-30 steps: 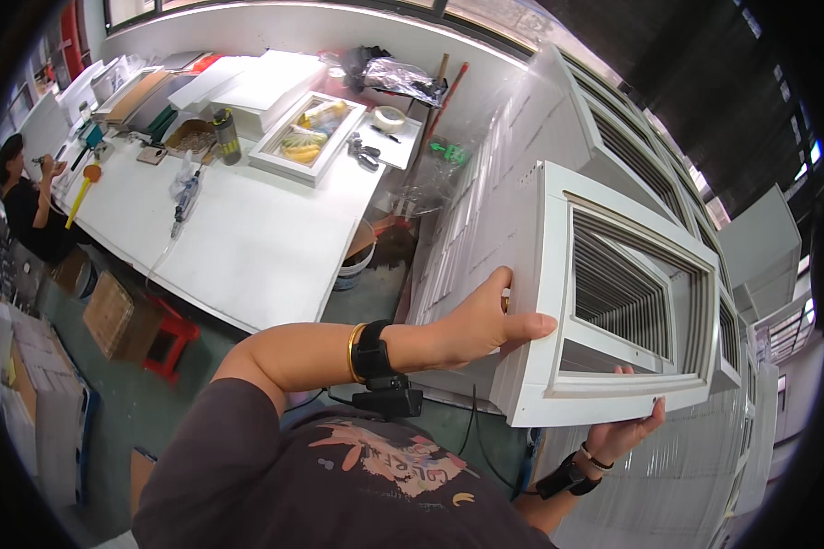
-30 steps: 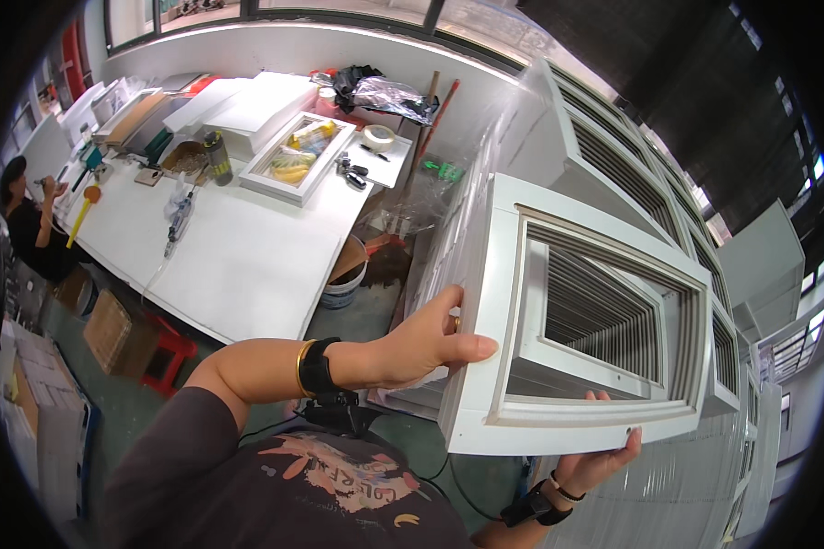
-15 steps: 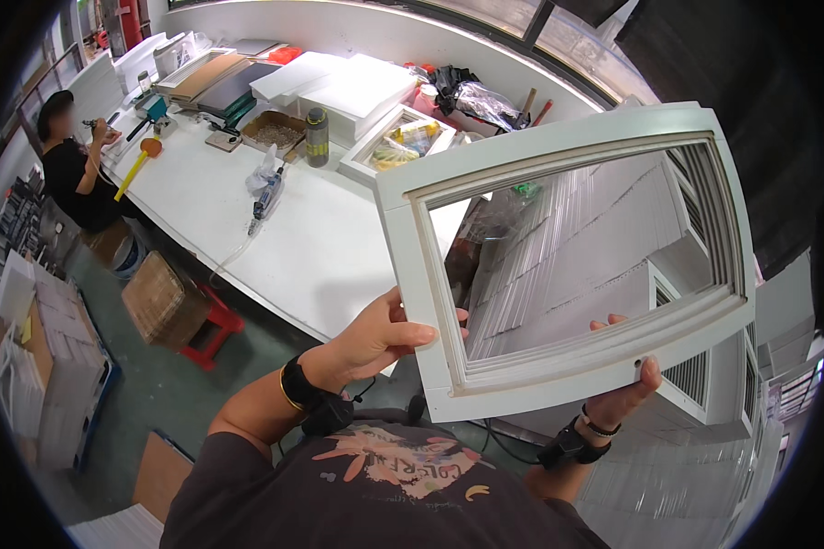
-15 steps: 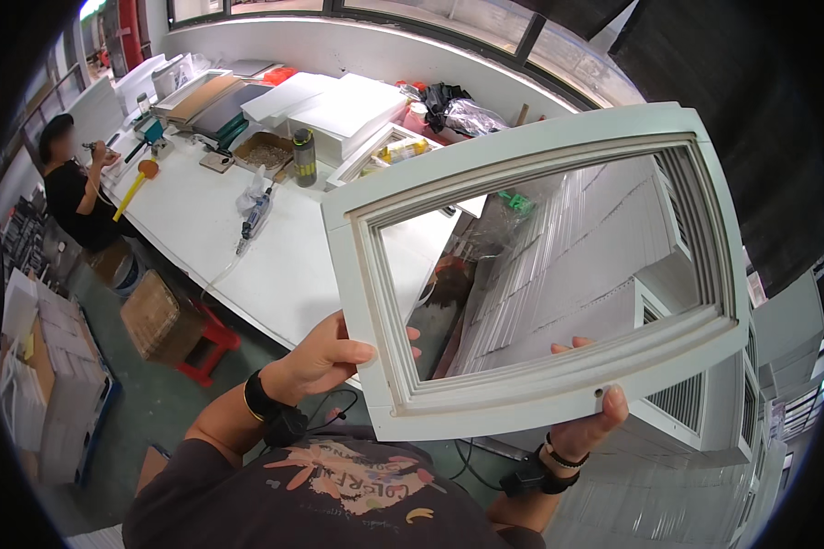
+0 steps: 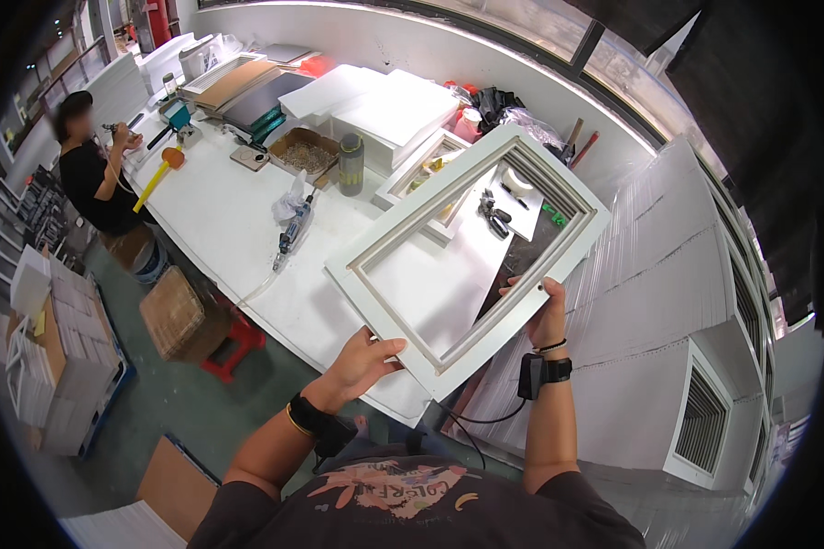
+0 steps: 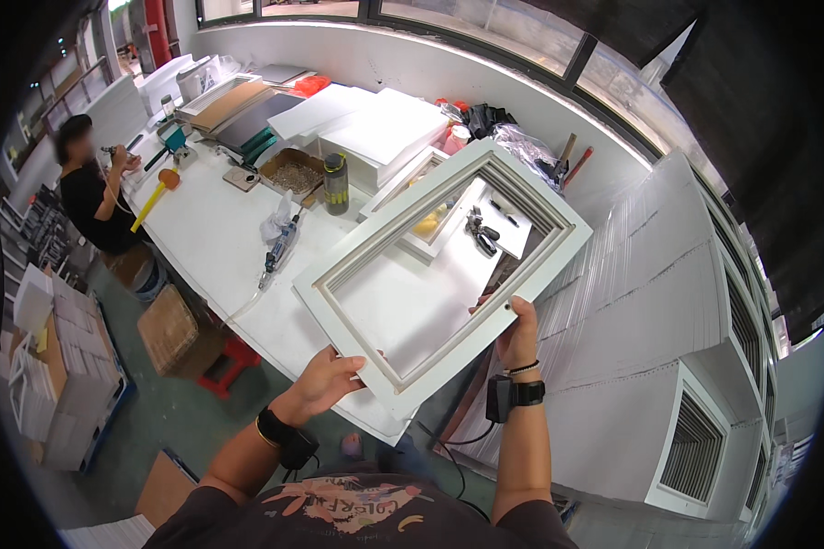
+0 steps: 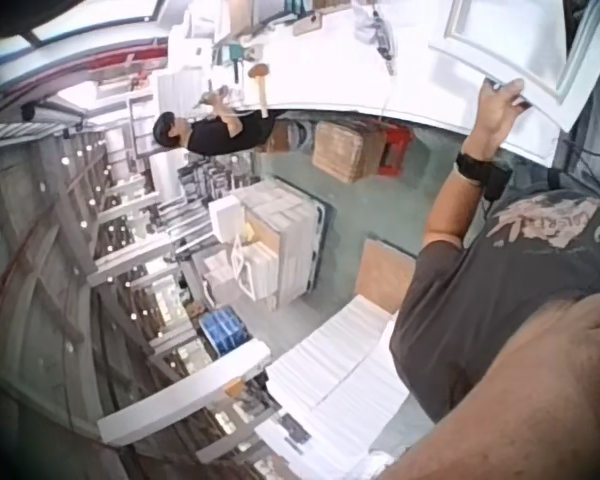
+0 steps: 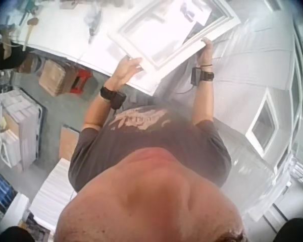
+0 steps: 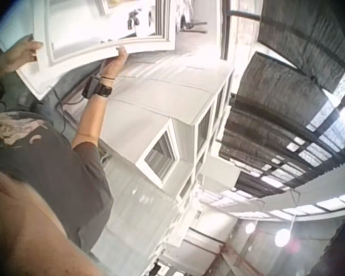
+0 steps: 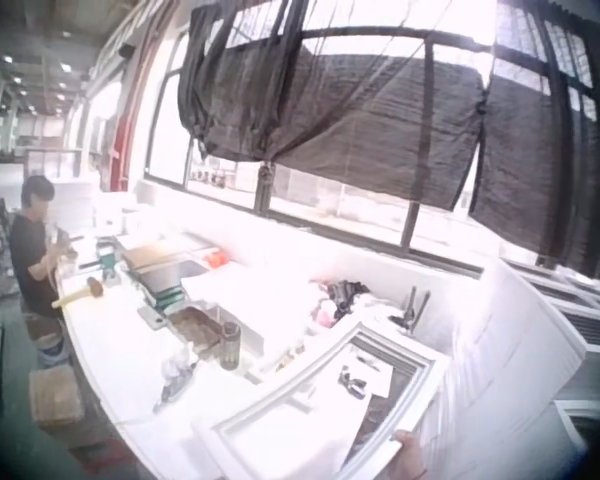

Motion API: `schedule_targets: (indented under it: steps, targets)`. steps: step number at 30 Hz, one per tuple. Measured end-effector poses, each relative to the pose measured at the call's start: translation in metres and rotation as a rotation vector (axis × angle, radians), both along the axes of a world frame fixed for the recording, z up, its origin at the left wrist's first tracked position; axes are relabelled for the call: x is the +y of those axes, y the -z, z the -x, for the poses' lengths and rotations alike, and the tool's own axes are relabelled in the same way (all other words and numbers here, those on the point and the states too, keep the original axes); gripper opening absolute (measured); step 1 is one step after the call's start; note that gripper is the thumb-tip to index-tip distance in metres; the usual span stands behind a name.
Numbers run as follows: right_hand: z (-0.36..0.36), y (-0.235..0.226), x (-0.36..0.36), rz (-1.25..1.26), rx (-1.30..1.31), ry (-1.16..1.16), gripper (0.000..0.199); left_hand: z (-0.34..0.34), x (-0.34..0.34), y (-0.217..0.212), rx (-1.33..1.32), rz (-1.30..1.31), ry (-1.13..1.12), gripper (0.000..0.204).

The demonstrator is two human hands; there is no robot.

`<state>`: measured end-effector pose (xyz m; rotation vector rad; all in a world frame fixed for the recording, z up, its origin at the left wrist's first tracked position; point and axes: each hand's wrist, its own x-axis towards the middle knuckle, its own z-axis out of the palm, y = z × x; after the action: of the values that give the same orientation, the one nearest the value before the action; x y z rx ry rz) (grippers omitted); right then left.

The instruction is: Assembling and inspecting white vent or grille frames at a workbench.

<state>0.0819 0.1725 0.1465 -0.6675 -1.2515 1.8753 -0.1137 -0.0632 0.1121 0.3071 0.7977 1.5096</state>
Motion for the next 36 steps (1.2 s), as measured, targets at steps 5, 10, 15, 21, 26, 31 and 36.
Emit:
schedule_targets:
  steps: [5,10,15,21,26,31,36]
  targets:
    - [0.046,0.038,0.089,0.161,-0.003,-0.086,0.040,0.020,0.067,0.024,0.007,0.013,-0.092,0.035]
    - [0.089,0.072,0.183,0.216,-0.020,-0.137,0.038,0.042,0.154,0.042,-0.016,0.070,-0.184,0.036]
    - [0.130,0.117,0.281,0.275,-0.056,-0.135,0.046,0.062,0.237,0.068,0.012,0.127,-0.272,0.035]
    - [0.179,0.139,0.338,0.318,-0.091,-0.146,0.052,0.086,0.299,0.104,-0.054,0.128,-0.306,0.036]
    - [0.199,0.162,0.361,0.435,-0.052,-0.153,0.045,0.098,0.326,0.117,-0.021,0.140,-0.328,0.035]
    - [0.203,0.178,0.378,0.442,-0.166,-0.106,0.049,0.105,0.341,0.122,0.007,0.122,-0.342,0.038]
    - [0.199,0.159,0.377,0.112,-0.701,-0.224,0.064,0.116,0.339,0.110,0.031,0.088,-0.316,0.040]
